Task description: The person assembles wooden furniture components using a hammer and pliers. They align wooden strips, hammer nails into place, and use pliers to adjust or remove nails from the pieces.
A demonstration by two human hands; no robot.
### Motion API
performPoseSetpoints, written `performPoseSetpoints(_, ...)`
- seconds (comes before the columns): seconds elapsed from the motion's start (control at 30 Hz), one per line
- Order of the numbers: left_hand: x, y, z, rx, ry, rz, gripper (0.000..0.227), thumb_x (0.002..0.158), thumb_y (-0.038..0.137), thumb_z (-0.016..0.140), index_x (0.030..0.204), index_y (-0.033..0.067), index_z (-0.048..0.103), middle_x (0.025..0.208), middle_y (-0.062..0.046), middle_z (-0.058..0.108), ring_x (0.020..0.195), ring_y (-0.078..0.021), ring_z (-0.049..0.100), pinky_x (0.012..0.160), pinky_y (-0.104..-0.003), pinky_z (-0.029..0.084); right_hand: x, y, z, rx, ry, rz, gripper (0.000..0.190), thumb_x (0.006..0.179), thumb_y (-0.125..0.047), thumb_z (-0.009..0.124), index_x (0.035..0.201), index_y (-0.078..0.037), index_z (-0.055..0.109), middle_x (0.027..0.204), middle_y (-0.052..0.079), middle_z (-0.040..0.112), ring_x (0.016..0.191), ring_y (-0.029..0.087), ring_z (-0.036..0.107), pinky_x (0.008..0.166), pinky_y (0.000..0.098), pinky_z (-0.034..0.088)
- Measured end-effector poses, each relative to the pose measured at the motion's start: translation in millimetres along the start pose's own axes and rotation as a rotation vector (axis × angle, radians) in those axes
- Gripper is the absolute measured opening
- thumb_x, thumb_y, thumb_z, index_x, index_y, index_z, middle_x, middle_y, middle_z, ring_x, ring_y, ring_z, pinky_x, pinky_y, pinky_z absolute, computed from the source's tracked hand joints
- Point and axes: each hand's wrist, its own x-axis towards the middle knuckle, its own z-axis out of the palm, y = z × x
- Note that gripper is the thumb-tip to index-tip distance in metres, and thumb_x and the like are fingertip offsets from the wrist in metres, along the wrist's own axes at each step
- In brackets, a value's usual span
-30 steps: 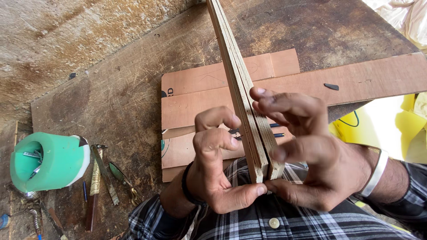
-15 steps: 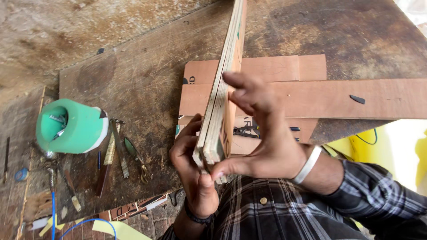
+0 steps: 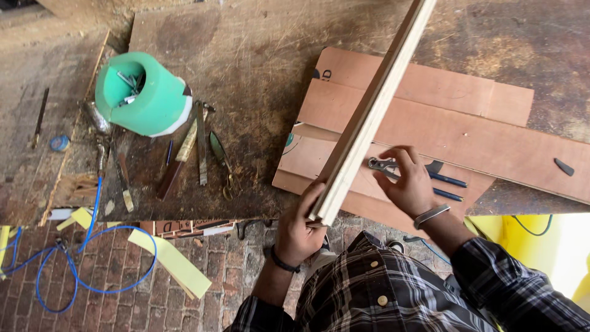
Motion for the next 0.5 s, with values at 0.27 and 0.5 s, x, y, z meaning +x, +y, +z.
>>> performPoseSetpoints(0.27, -53.2, -97.5, -7.3, 0.47, -0.373, 0.35, 0.044, 0.098, 0.006, 0.065, 0.139, 0.0221, 0.061, 0.146, -0.005, 0.062, 0.137, -0.0238, 0.06, 0.121, -0.046, 0.044, -51.2, 88.6, 25.0, -0.608, -0.367, 0.319, 0.103, 0.066, -0.059, 0.086, 0.152, -0.019, 0.047, 0.144, 0.012, 0.049, 0.136, 0.034, 0.048, 0.112, 0.0506, 0.041)
performPoseSetpoints(0.5, -59.6, -128.3, -17.7, 0.641, -0.507, 0.345, 0.045, 0.101, 0.009, 0.057, 0.145, 0.0224, 0.059, 0.152, -0.005, 0.056, 0.14, -0.025, 0.052, 0.122, -0.046, 0.037, -68.4, 94.4, 18.9, -0.485, -0.207, 0.358, 0.09, 0.069, -0.054, 0.086, 0.145, -0.015, 0.057, 0.145, 0.015, 0.052, 0.132, 0.037, 0.052, 0.109, 0.0504, 0.043)
